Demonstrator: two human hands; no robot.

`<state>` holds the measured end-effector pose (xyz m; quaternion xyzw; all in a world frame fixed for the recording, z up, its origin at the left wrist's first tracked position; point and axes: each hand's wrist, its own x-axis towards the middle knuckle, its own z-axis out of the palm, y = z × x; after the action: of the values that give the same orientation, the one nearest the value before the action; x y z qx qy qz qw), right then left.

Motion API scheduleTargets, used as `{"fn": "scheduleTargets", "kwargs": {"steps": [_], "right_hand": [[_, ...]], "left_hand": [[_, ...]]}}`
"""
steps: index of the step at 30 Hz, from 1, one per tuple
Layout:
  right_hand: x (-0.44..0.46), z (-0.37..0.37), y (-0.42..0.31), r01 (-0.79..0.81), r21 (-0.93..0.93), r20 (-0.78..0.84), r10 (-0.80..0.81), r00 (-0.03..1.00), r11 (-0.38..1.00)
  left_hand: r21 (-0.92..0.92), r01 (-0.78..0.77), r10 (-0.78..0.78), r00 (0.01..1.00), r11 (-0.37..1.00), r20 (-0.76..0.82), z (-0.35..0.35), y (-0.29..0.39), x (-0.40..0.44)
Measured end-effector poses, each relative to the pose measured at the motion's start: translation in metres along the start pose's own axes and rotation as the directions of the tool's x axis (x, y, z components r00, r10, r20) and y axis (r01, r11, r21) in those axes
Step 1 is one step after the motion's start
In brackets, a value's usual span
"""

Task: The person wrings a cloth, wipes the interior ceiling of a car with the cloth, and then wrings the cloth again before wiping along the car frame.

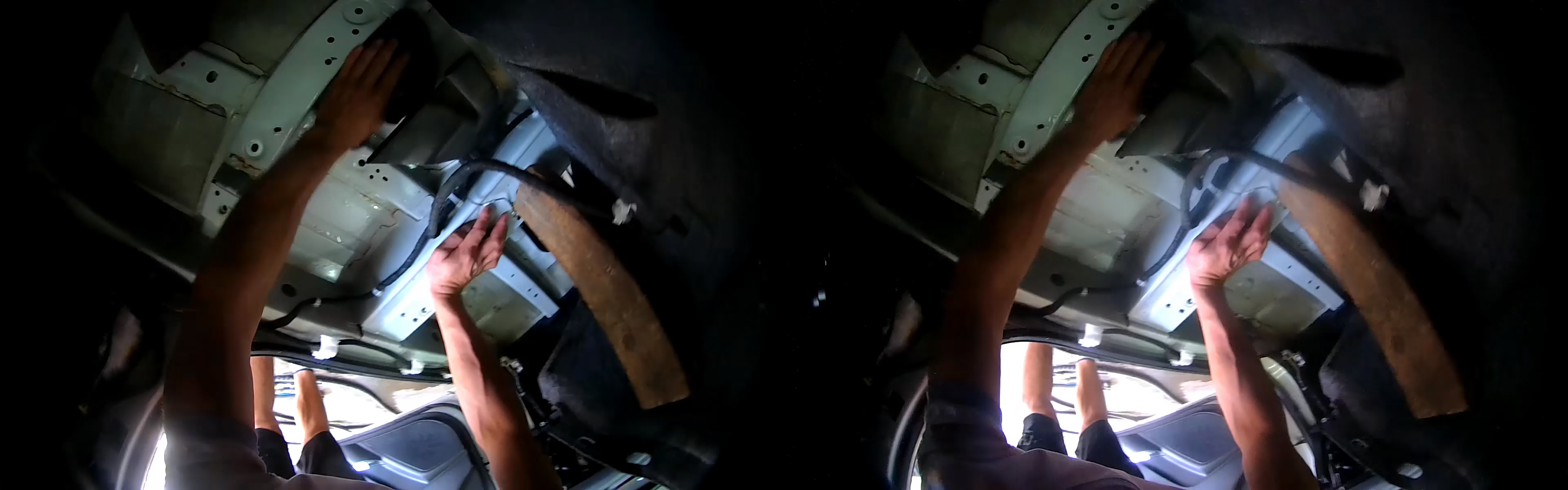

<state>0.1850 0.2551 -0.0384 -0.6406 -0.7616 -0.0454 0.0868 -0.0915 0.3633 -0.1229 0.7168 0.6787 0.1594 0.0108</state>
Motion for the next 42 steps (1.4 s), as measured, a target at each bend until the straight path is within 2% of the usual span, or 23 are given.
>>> {"fn": "scheduleTargets", "kwargs": {"steps": [2, 5, 6, 7, 8, 9, 11, 16, 19, 21, 22, 23, 25, 27, 28, 31, 32, 34, 35, 36, 39, 40, 42], "right_hand": [[-0.001, 0.004, 0.004, 0.025, 0.008, -0.017, -0.025, 1.000, 1.000], [0.000, 0.004, 0.002, 0.019, 0.023, 0.013, -0.020, 1.000, 1.000], [0.003, 0.004, 0.002, 0.034, 0.014, -0.001, -0.034, 0.999, 0.999], [0.003, 0.003, 0.001, 0.037, 0.007, -0.011, -0.037, 0.999, 0.999], [0.002, 0.002, -0.003, 0.016, -0.005, -0.004, -0.016, 1.000, 1.000], [0.002, 0.000, -0.002, -0.005, 0.048, 0.037, 0.003, 0.999, 0.999], [0.001, 0.005, 0.003, 0.057, 0.045, -0.010, -0.057, 0.998, 0.997], [0.000, 0.005, 0.005, 0.035, 0.029, 0.006, -0.035, 0.999, 0.999], [0.002, 0.001, 0.001, 0.030, 0.014, 0.020, -0.030, 0.999, 0.999], [0.004, -0.003, -0.002, 0.026, 0.040, 0.028, -0.027, 0.999, 0.999], [-0.002, 0.006, 0.010, 0.043, 0.005, 0.017, -0.043, 0.999, 0.999], [0.001, 0.007, 0.009, 0.035, 0.009, 0.010, -0.035, 0.999, 0.999], [0.000, 0.002, 0.004, 0.021, 0.018, 0.023, -0.021, 0.999, 1.000], [-0.002, 0.002, 0.005, 0.054, 0.056, -0.016, -0.053, 0.998, 0.997], [-0.002, 0.006, 0.008, 0.059, 0.041, -0.020, -0.058, 0.998, 0.997], [0.000, 0.006, 0.001, 0.054, 0.059, -0.077, -0.049, 0.996, 0.997], [0.001, 0.006, 0.002, 0.036, 0.020, -0.047, -0.035, 0.998, 0.999], [0.000, 0.003, -0.002, 0.017, -0.023, -0.014, -0.017, 1.000, 1.000], [0.000, 0.002, -0.002, 0.045, -0.007, -0.046, -0.046, 0.998, 0.999], [0.000, 0.005, -0.001, 0.048, -0.008, -0.055, -0.048, 0.997, 0.999], [0.001, 0.003, -0.003, 0.041, -0.007, -0.041, -0.041, 0.998, 0.999], [0.000, 0.004, -0.001, 0.049, -0.010, -0.036, -0.049, 0.998, 0.999], [0.000, 0.008, 0.001, 0.042, -0.018, -0.030, -0.042, 0.999, 0.999]], "left_hand": [[-0.173, -0.116, 0.106, 0.992, 0.978, -0.067, 0.017, -0.013, 0.040], [-0.290, -0.063, 0.038, 0.995, 0.955, -0.093, 0.028, 0.000, 0.072], [-0.212, 0.009, -0.015, 0.999, 0.977, -0.028, 0.023, 0.009, 0.075], [-0.176, -0.047, 0.010, 0.978, 0.983, -0.208, 0.019, 0.011, 0.084], [-0.179, -0.045, 0.005, 0.976, 0.983, -0.217, 0.020, 0.012, 0.091], [-0.201, -0.042, 0.005, 0.983, 0.979, -0.181, 0.019, 0.013, 0.091], [-0.233, -0.043, 0.010, 0.990, 0.971, -0.139, 0.019, 0.016, 0.085], [-0.347, -0.092, 0.089, 0.996, 0.933, -0.023, 0.025, 0.027, 0.042], [-0.577, -0.041, 0.143, 0.981, 0.816, 0.133, 0.014, 0.015, -0.005], [-0.633, -0.040, 0.212, 0.957, 0.773, 0.198, 0.011, 0.001, -0.029], [-0.454, -0.212, 0.307, 0.941, 0.866, 0.146, 0.014, -0.013, -0.031], [-0.241, -0.368, 0.398, 0.913, 0.898, 0.092, 0.019, -0.028, -0.033], [-0.028, -0.439, 0.407, 0.807, 0.898, 0.428, -0.058, -0.050, -0.004], [0.086, -0.451, 0.330, 0.757, 0.888, 0.564, -0.078, -0.052, 0.006], [-0.016, -0.539, 0.518, 0.801, 0.842, 0.302, -0.064, -0.065, 0.008], [0.017, -0.326, 0.272, 0.815, 0.945, 0.512, -0.079, -0.038, 0.015], [-0.012, -0.253, 0.235, 0.879, 0.967, 0.414, -0.074, -0.032, 0.011], [-0.058, -0.111, 0.124, 0.792, 0.992, 0.598, -0.035, -0.011, 0.001], [-0.059, -0.039, 0.069, 0.727, 0.997, 0.683, -0.021, -0.006, -0.004], [-0.172, -0.250, 0.304, 0.763, 0.953, 0.570, -0.069, -0.001, 0.003], [-0.314, -0.172, 0.323, 0.784, 0.934, 0.530, -0.035, 0.004, -0.004], [-0.310, -0.002, 0.202, 0.764, 0.951, 0.613, -0.032, 0.008, -0.010], [-0.421, -0.065, 0.316, 0.764, 0.905, 0.562, -0.014, 0.031, -0.028]]}}
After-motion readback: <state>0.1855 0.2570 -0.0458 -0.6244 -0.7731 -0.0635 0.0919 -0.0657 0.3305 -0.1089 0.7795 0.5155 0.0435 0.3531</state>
